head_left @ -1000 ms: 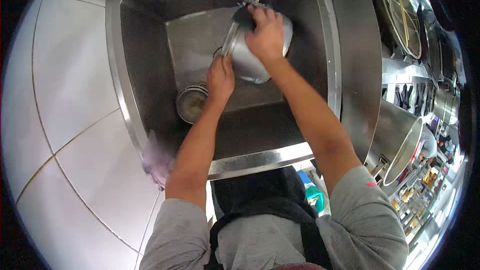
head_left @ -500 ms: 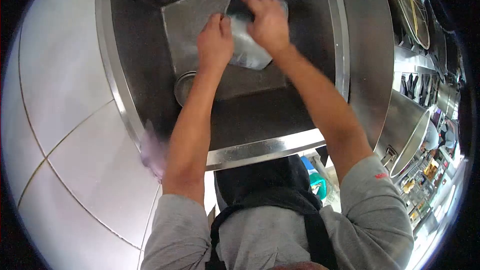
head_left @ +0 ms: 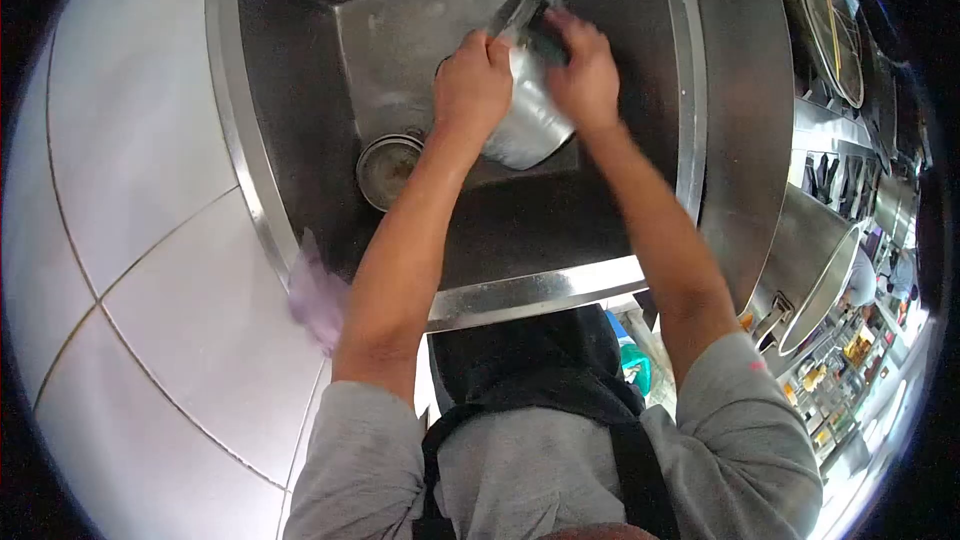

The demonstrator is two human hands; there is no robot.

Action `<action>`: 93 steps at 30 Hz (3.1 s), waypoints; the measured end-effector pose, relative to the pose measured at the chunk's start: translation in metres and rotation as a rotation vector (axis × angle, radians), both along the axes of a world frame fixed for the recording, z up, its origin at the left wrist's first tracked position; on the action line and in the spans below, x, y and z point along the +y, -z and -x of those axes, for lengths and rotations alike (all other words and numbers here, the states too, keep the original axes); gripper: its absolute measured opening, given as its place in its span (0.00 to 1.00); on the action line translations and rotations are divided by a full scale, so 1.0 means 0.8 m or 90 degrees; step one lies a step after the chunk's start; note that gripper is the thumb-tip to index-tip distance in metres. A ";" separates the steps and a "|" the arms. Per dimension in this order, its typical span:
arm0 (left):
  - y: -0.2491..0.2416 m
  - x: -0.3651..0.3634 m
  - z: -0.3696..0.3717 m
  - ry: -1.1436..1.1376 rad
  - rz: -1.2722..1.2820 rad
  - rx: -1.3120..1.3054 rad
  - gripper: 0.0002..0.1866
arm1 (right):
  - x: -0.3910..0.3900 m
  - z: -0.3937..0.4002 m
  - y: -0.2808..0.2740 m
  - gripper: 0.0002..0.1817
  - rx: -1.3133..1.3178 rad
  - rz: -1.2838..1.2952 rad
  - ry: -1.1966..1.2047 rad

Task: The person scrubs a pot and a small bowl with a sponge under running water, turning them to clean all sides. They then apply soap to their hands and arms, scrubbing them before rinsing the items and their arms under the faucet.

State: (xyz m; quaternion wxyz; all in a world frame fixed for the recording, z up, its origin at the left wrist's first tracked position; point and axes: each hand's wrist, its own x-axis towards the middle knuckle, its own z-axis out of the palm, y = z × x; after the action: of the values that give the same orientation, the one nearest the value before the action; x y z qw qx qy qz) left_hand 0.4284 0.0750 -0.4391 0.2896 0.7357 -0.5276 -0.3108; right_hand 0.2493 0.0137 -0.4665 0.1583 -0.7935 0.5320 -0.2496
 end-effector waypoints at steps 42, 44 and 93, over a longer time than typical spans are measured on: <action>0.031 0.002 -0.014 -0.014 -0.055 0.070 0.36 | -0.028 -0.010 -0.091 0.43 0.220 -0.127 -0.206; 0.039 -0.003 -0.011 -0.011 -0.043 0.049 0.36 | -0.041 -0.005 -0.085 0.37 0.203 -0.149 -0.091; 0.077 -0.018 0.006 0.023 0.118 0.117 0.20 | 0.004 -0.016 -0.042 0.27 -0.063 -0.073 0.181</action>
State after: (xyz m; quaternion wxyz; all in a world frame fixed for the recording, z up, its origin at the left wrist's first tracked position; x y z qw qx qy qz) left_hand 0.4233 0.0609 -0.5005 0.3980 0.6642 -0.5387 -0.3319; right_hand 0.2624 0.0171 -0.4327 0.1926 -0.6866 0.6437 -0.2777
